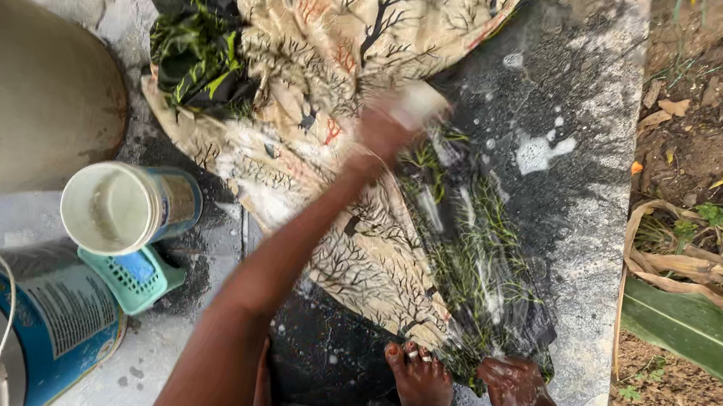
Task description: The person washes a garment by hand on an outdoor stone slab, scrubbing the fabric with a bar of soap and rinsing it with water from buckets.
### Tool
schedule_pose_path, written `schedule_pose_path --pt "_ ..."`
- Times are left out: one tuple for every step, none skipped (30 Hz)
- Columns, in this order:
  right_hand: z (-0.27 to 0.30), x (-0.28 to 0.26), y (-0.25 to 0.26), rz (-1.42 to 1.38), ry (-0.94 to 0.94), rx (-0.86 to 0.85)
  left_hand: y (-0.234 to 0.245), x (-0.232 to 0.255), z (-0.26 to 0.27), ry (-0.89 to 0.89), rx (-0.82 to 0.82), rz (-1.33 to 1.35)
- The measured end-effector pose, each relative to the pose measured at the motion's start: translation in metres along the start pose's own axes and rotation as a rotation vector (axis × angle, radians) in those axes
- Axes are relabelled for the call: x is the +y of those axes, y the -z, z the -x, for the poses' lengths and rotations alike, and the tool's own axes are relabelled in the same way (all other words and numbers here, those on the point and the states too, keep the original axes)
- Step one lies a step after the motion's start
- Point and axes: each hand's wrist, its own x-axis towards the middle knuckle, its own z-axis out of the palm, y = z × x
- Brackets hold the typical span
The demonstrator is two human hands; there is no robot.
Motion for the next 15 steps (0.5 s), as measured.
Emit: schedule_pose_path --pt "-0.002 0.0 0.0 0.004 -0.006 0.007 0.006 -0.07 0.0 0.189 -0.058 -0.1" --pt "-0.004 0.001 0.0 0.009 -0.015 0.009 0.016 -0.114 -0.004 0.444 -0.594 0.074" --pt "-0.005 0.001 0.0 0.006 -0.014 0.007 0.027 -0.144 -0.007 0.476 -0.641 -0.047" --pt "-0.005 0.0 0.001 -0.004 -0.011 0.016 0.031 -0.144 -0.005 0.553 -0.671 -0.002" --pt "-0.007 0.001 -0.001 -0.007 -0.01 0.027 0.031 -0.137 -0.004 0.628 -0.698 0.045" --pt "-0.008 0.001 -0.003 -0.009 -0.006 0.042 0.025 -0.115 -0.003 0.642 -0.595 0.071" --pt "-0.007 -0.001 -0.005 -0.019 -0.005 0.052 0.018 -0.065 0.006 0.592 -0.476 0.121" --pt "-0.007 -0.002 -0.007 -0.028 -0.006 0.073 0.015 -0.002 0.02 0.526 -0.388 0.221" --pt "-0.006 -0.003 -0.008 -0.033 -0.008 0.09 0.024 0.071 0.04 0.421 -0.394 0.391" --pt "-0.005 -0.004 -0.009 -0.044 -0.006 0.113 0.046 0.144 0.066 0.223 -0.459 0.532" --pt "-0.005 -0.001 -0.009 -0.051 -0.003 0.125 0.075 0.202 0.092 -0.055 -0.4 0.509" --pt "-0.002 -0.002 -0.005 -0.028 -0.023 0.068 0.105 0.244 0.119 -0.266 -0.269 0.576" --pt "0.0 -0.002 -0.002 -0.031 -0.02 0.048 0.128 0.27 0.137 -0.261 0.167 0.542" --pt "0.0 0.003 -0.001 -0.031 -0.014 0.027 0.111 0.261 0.127 -0.314 0.114 0.626" --pt "0.004 -0.002 0.001 -0.035 -0.024 0.007 0.089 0.246 0.109 -0.376 0.054 0.717"
